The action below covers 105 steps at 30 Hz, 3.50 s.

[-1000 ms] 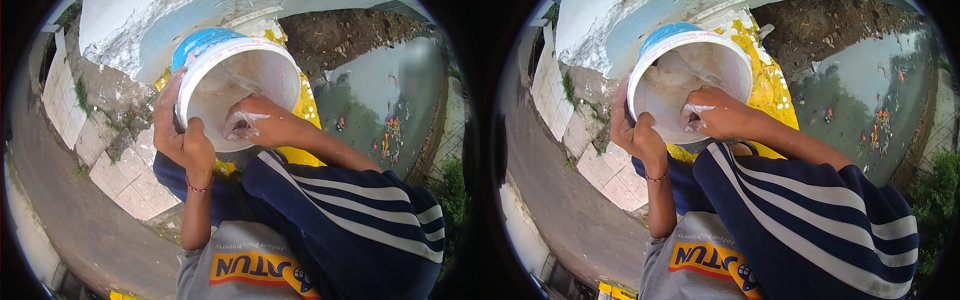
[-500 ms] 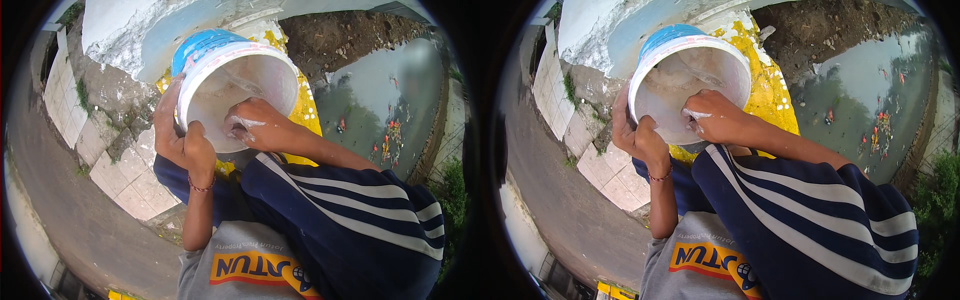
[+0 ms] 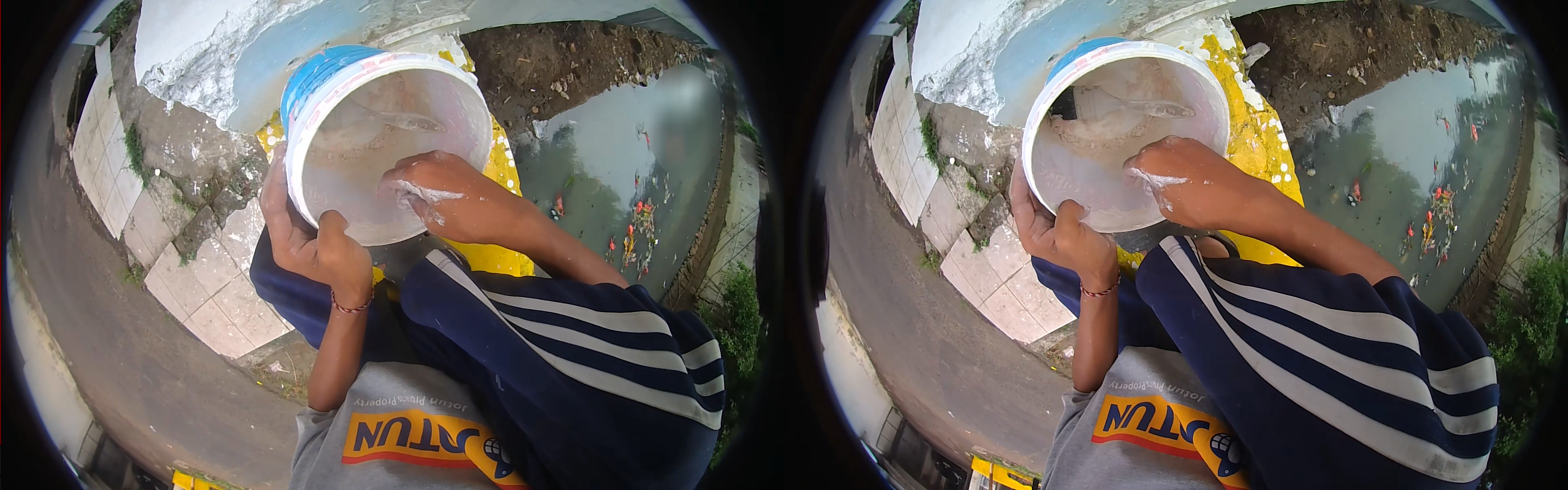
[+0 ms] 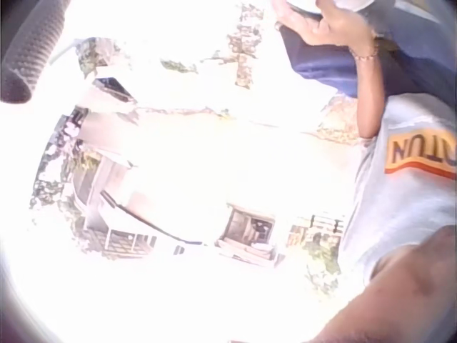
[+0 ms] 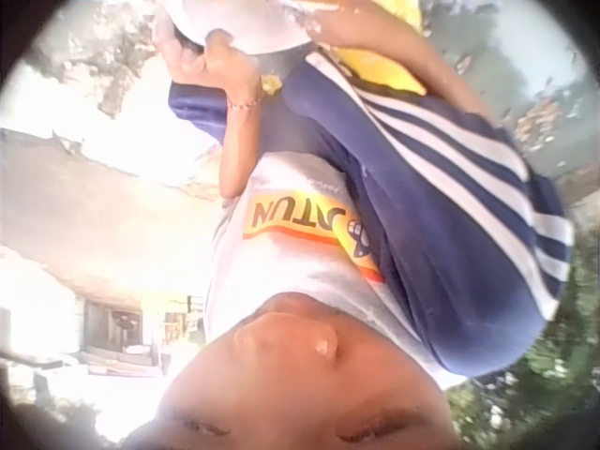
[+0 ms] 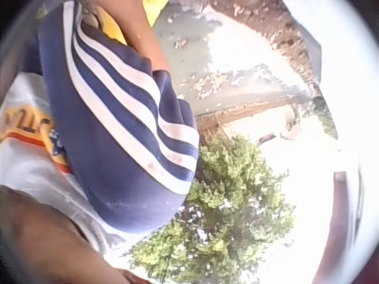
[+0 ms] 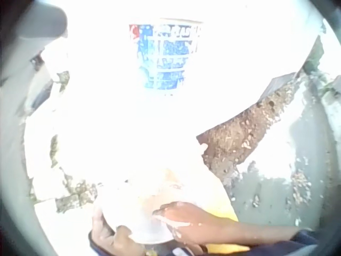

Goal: Mixing and applying filler/plaster to a damaged exterior wall next to a canal.

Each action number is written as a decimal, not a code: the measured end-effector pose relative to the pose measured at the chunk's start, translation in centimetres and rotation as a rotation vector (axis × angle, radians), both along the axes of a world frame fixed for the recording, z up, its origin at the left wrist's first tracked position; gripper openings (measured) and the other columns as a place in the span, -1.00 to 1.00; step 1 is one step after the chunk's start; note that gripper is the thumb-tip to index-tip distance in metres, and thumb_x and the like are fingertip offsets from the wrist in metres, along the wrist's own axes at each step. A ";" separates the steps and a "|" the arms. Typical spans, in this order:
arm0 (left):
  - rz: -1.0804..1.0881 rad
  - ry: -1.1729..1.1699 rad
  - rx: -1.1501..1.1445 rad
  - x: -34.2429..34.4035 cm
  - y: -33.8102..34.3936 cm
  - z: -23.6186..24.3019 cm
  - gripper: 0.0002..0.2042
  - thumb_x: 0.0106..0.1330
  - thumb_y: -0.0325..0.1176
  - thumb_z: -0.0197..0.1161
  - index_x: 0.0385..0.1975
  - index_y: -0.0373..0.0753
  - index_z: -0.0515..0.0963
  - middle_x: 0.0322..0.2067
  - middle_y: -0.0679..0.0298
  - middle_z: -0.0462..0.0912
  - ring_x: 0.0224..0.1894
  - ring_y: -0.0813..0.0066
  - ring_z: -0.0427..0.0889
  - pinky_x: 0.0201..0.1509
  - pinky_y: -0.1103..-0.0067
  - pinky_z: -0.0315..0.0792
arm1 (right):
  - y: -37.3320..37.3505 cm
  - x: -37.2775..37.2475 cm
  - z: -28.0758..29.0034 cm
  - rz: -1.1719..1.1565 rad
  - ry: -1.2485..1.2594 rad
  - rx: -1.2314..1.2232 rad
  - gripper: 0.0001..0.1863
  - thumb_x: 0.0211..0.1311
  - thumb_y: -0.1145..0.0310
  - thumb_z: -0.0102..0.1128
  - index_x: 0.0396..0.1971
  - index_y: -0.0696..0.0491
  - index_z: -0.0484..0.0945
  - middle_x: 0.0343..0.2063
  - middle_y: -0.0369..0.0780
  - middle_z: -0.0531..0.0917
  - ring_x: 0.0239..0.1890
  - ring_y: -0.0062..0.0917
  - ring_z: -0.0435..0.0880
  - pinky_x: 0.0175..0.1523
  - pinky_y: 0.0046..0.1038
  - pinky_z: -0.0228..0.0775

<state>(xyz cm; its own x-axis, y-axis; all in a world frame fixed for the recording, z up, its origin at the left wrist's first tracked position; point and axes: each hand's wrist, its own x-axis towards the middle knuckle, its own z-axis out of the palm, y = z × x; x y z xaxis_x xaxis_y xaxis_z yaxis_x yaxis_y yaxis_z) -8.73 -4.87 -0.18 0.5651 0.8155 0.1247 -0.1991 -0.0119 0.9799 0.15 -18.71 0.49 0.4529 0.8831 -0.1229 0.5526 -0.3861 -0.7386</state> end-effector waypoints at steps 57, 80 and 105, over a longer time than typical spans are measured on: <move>-0.579 0.147 0.807 6.5 5.9 2.0 -0.60 0.38 -0.16 0.00 -0.08 -0.35 0.62 -0.14 0.02 0.68 -0.05 0.19 0.62 0.12 0.39 0.40 | -5.3 -1.0 -4.6 -1.030 0.346 0.119 -0.28 -0.04 0.62 0.31 0.20 0.11 0.26 -0.01 -0.05 0.49 0.05 -0.22 0.55 0.15 -0.29 0.44; -0.819 0.580 0.610 7.1 6.1 1.9 -0.51 0.51 -0.06 -0.12 -0.05 -0.39 0.61 -0.15 0.02 0.68 -0.09 0.34 0.61 0.12 0.47 0.40 | -5.2 -0.8 -6.7 -0.990 0.107 0.136 -0.41 -0.11 0.52 0.40 0.00 0.14 0.38 -0.23 0.06 0.66 -0.12 0.01 0.64 0.01 -0.09 0.43; -0.359 0.436 0.672 4.2 7.0 0.1 -0.75 0.36 -0.35 0.17 -0.19 -0.41 0.68 -0.34 0.11 0.72 -0.25 0.52 0.63 -0.09 0.56 0.48 | -2.5 4.3 -9.6 -0.784 0.015 -0.081 -0.27 -0.23 0.24 0.57 0.00 0.19 0.45 -0.21 0.03 0.65 -0.08 -0.04 0.61 0.05 -0.18 0.44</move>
